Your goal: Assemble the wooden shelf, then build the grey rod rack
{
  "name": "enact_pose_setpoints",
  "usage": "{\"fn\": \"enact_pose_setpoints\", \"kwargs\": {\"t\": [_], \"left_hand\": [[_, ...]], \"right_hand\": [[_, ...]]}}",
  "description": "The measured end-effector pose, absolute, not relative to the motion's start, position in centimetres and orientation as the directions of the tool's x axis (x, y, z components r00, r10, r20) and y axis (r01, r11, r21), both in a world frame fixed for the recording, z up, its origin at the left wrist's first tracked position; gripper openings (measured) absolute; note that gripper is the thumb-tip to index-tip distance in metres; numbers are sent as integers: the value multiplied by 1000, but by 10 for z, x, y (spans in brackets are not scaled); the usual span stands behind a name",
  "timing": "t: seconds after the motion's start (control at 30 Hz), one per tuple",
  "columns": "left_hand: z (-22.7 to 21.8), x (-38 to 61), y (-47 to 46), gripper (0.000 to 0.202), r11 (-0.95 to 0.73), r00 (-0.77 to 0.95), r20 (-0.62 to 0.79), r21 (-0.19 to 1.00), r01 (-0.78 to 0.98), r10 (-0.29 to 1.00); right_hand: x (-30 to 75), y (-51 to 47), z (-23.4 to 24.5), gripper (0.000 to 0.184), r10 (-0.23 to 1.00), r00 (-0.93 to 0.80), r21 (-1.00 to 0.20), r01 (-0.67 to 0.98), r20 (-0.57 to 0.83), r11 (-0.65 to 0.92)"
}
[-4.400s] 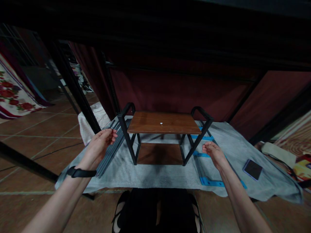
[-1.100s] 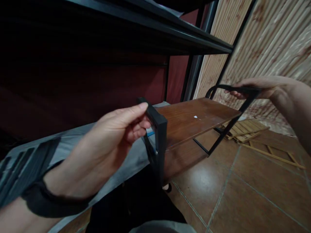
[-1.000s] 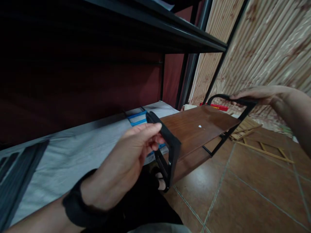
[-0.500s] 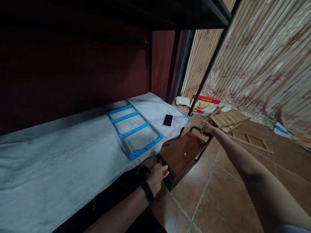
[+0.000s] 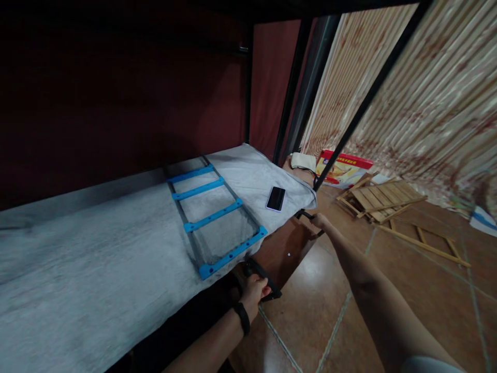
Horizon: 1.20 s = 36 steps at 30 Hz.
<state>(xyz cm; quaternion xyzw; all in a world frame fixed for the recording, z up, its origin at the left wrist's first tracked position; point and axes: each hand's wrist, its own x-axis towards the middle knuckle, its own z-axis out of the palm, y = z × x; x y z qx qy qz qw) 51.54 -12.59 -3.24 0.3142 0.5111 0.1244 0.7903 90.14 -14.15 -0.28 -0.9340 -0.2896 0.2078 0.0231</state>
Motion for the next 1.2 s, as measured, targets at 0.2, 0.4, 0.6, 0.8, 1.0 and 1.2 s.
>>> {"fn": "enact_pose_setpoints", "kwargs": {"t": [0.2, 0.4, 0.6, 0.8, 1.0, 1.2], "left_hand": [[-24, 537, -113, 12, 735, 377, -731, 658, 166, 569], [-25, 539, -107, 14, 722, 402, -721, 667, 183, 565], [-25, 534, -117, 15, 721, 403, -747, 646, 250, 529], [-27, 524, -116, 20, 722, 466, -732, 647, 246, 498], [-25, 520, -116, 29, 704, 482, -735, 648, 291, 477], [-6, 501, -116, 24, 723, 491, -737, 636, 270, 465]], "right_hand": [[910, -132, -23, 26, 516, 766, -152, 499, -383, -853], [915, -146, -29, 33, 514, 787, -158, 491, -343, -857], [910, -158, -30, 34, 499, 799, -159, 474, -334, -866], [890, -159, -33, 47, 456, 840, -154, 429, -293, -890], [877, -163, -23, 62, 417, 876, -186, 380, -243, -906], [874, -169, -9, 66, 396, 893, -216, 352, -215, -911]]}}
